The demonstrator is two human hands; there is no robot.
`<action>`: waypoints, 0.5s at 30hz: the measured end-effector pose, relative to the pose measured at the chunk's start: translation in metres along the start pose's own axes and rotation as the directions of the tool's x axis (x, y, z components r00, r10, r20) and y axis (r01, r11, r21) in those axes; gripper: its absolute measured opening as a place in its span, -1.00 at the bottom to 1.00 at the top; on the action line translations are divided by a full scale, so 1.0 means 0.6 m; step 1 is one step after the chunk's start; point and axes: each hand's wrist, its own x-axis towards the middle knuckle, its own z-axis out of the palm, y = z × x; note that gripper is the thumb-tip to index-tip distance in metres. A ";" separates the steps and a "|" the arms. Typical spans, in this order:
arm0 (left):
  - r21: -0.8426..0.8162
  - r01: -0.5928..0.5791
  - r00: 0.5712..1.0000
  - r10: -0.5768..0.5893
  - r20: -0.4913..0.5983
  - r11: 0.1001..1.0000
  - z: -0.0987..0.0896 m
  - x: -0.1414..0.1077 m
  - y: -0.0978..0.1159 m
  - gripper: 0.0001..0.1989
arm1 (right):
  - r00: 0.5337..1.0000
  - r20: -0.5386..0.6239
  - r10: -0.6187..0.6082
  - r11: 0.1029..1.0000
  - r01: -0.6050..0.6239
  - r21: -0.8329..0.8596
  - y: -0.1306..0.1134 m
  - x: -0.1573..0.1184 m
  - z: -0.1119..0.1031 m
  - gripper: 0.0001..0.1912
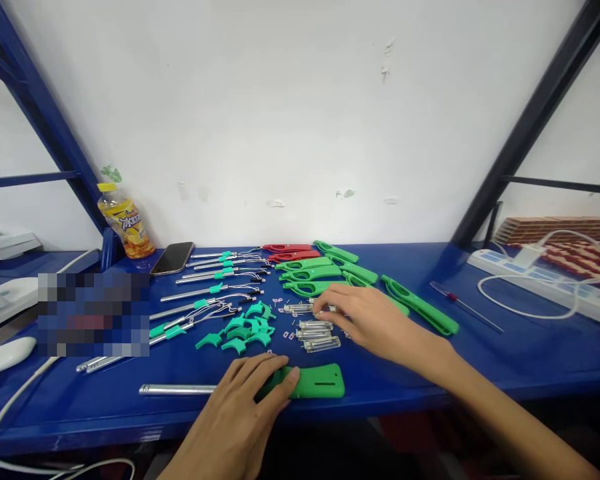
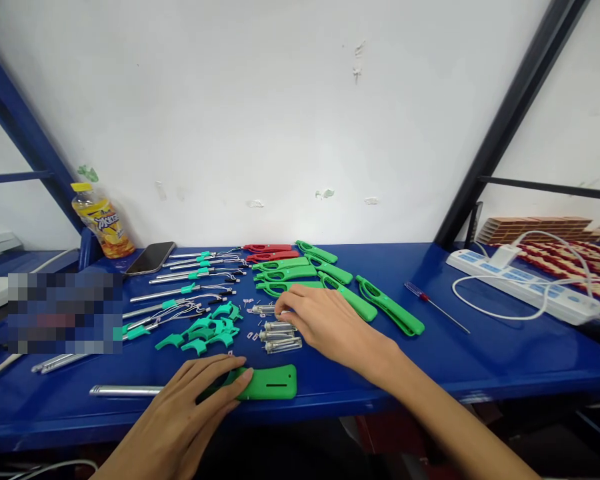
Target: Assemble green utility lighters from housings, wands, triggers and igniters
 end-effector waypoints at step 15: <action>0.012 0.002 1.000 -0.002 0.021 1.000 -0.001 0.005 0.006 -0.43 | 0.973 0.225 -0.059 0.991 0.083 -0.101 0.000 0.056 -0.010 -0.85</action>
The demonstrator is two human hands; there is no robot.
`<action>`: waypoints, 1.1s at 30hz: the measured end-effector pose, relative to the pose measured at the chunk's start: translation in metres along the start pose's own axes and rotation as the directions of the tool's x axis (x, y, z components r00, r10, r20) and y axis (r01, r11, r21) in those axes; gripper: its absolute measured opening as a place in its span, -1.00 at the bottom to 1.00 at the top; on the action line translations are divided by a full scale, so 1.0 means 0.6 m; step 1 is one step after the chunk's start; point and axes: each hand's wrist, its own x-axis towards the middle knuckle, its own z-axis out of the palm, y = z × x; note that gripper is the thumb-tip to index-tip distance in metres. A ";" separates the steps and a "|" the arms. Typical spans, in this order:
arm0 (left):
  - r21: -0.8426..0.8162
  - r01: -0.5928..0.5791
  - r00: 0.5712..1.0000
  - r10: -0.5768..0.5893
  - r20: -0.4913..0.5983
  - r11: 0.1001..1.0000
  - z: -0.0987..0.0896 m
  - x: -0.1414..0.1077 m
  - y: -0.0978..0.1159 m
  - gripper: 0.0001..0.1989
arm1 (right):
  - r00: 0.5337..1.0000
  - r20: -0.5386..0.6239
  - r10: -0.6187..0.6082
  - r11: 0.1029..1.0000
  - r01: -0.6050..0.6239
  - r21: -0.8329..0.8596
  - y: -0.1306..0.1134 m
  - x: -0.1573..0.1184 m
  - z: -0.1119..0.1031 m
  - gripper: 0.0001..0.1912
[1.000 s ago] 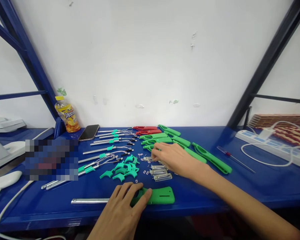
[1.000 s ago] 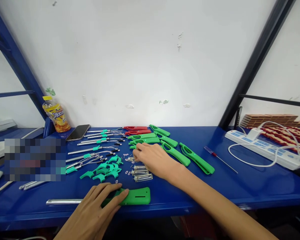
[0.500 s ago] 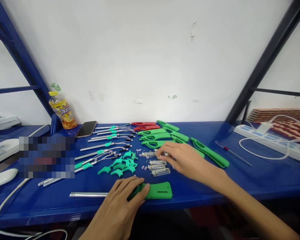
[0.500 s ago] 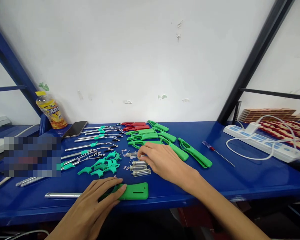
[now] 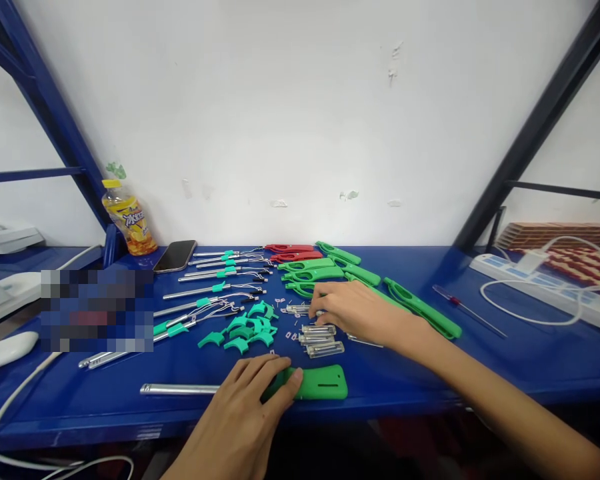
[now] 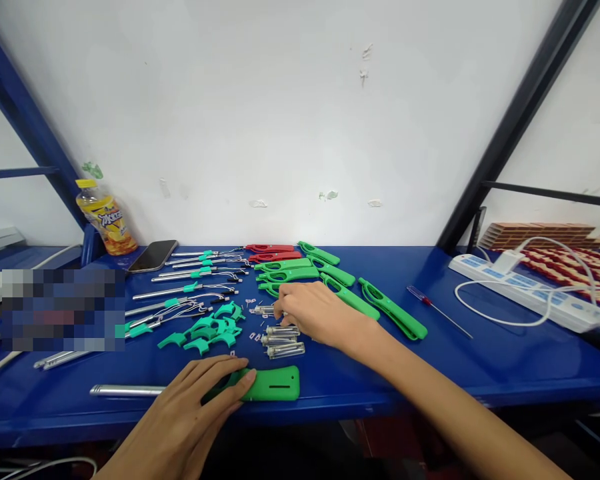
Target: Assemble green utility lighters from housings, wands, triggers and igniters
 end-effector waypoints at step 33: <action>-0.046 0.025 0.999 -0.024 0.031 0.999 -0.009 0.007 0.007 -0.41 | 0.997 0.078 -0.026 0.991 0.016 0.135 -0.040 -0.099 -0.029 -0.83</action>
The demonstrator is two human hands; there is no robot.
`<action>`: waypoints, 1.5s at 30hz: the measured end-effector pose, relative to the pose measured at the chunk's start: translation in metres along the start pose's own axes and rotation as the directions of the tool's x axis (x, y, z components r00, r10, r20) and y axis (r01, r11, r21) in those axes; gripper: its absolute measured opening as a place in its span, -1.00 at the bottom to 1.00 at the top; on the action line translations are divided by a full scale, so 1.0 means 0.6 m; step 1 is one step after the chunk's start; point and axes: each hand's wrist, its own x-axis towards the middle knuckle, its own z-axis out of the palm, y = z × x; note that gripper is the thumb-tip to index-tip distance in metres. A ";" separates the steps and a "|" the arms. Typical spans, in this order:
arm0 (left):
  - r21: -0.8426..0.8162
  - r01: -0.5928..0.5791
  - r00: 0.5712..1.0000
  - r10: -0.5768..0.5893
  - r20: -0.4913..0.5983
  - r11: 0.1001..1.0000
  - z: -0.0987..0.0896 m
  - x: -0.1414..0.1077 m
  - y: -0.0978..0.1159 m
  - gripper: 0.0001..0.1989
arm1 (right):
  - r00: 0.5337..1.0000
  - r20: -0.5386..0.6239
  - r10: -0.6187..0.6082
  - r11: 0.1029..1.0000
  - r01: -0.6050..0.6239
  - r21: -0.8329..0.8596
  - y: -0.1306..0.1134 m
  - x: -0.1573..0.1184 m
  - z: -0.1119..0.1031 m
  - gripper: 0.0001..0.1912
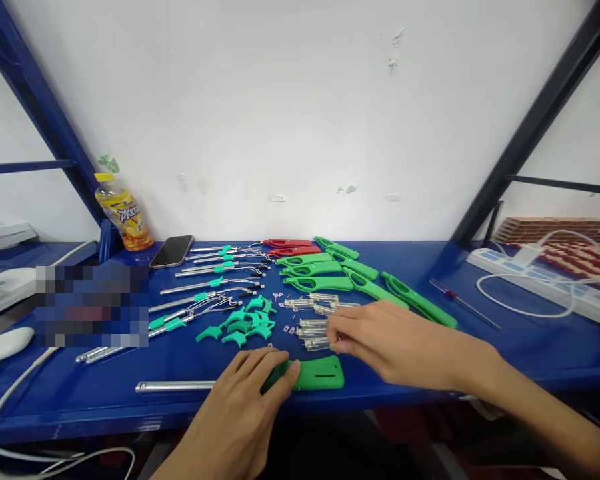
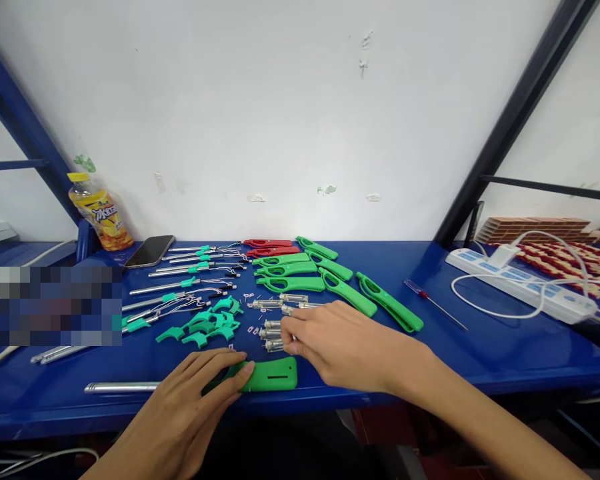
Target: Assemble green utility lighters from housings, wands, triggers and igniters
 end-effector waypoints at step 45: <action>-0.020 -0.028 0.998 0.027 -0.053 0.999 0.010 -0.004 -0.015 -0.49 | 0.820 -0.235 0.523 0.825 -0.555 -0.101 0.100 -0.071 -0.039 -0.62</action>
